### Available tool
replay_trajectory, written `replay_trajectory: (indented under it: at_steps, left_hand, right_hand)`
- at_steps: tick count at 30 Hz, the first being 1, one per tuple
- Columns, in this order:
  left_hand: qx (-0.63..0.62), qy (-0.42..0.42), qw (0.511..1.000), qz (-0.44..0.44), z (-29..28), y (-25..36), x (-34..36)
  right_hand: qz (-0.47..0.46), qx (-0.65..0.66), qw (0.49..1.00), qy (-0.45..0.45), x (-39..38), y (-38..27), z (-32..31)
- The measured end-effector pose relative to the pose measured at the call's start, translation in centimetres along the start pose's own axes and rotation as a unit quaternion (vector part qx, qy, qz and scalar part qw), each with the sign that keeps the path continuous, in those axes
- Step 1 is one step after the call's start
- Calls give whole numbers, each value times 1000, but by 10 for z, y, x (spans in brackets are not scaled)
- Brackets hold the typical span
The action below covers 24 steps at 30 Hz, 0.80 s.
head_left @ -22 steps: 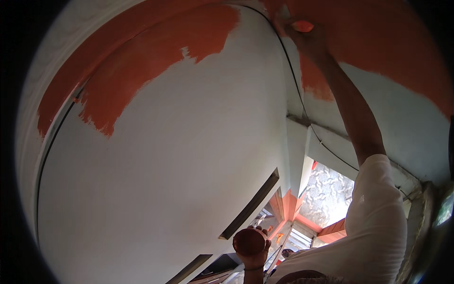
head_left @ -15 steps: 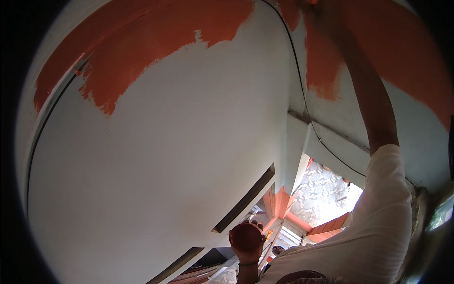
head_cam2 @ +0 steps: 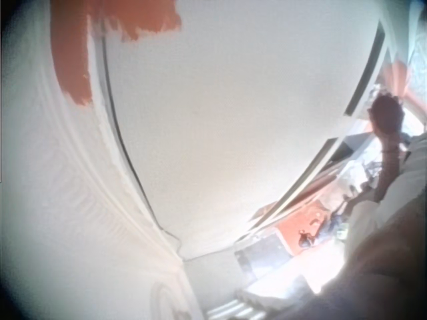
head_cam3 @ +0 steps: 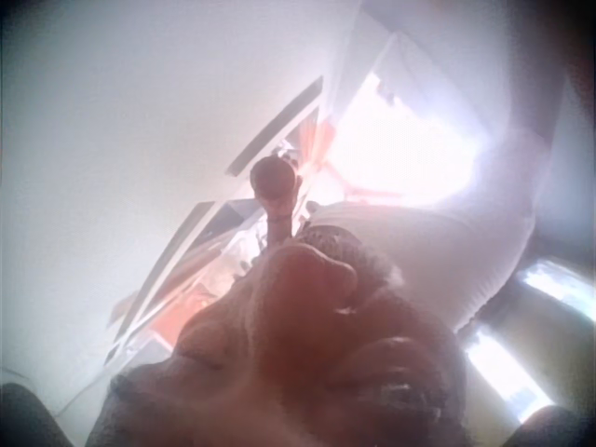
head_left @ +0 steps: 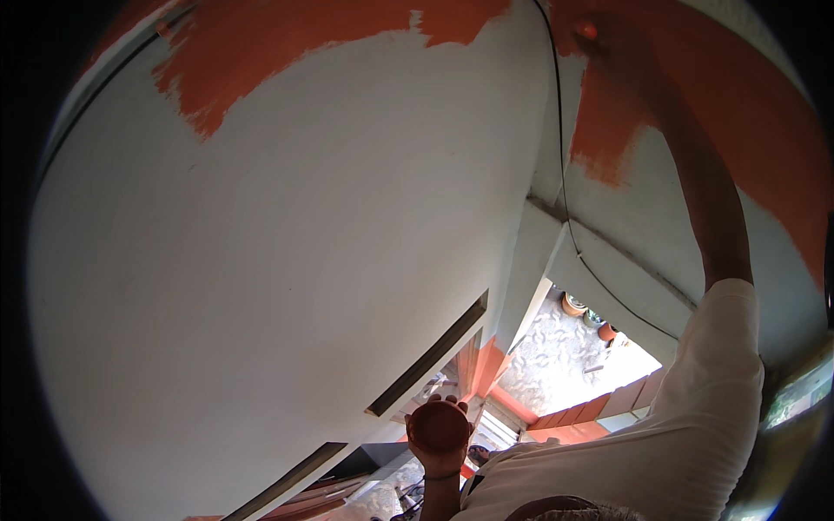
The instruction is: The person paints a white ceiling with orange paint using a paintbrush and a small container. They repeatedly dip the brush into the container and apply paint in broad strokes across the ceiling surface.
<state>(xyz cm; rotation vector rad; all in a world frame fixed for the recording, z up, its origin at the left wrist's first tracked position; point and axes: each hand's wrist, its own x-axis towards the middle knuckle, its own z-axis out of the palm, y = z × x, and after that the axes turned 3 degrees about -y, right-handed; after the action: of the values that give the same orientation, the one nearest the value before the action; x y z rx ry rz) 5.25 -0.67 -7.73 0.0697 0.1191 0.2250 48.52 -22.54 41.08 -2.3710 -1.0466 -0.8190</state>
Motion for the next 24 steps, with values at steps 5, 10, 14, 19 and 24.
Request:
replay_trajectory:
  at_steps: [5, 10, 14, 19, 24]
  left_hand:
    - [9, 19, 1000, 14, 11, 2, -2]
    - [9, 5, 1000, -5, 30, 9, -5]
    - [4, -41, 999, -8, 11, 29, -14]
    - [35, -42, 998, 15, 26, 24, -15]
    - [43, -30, 999, -1, 13, 24, -10]
  right_hand:
    - [-186, 138, 927, 296, 4, -8, 4]
    - [-240, 260, 879, 319, -3, 5, 56]
    - [-304, -5, 825, 476, 24, -28, 38]
    - [-393, 78, 811, 426, 29, -41, 35]
    - [-407, 113, 805, 418, 5, -75, 42]
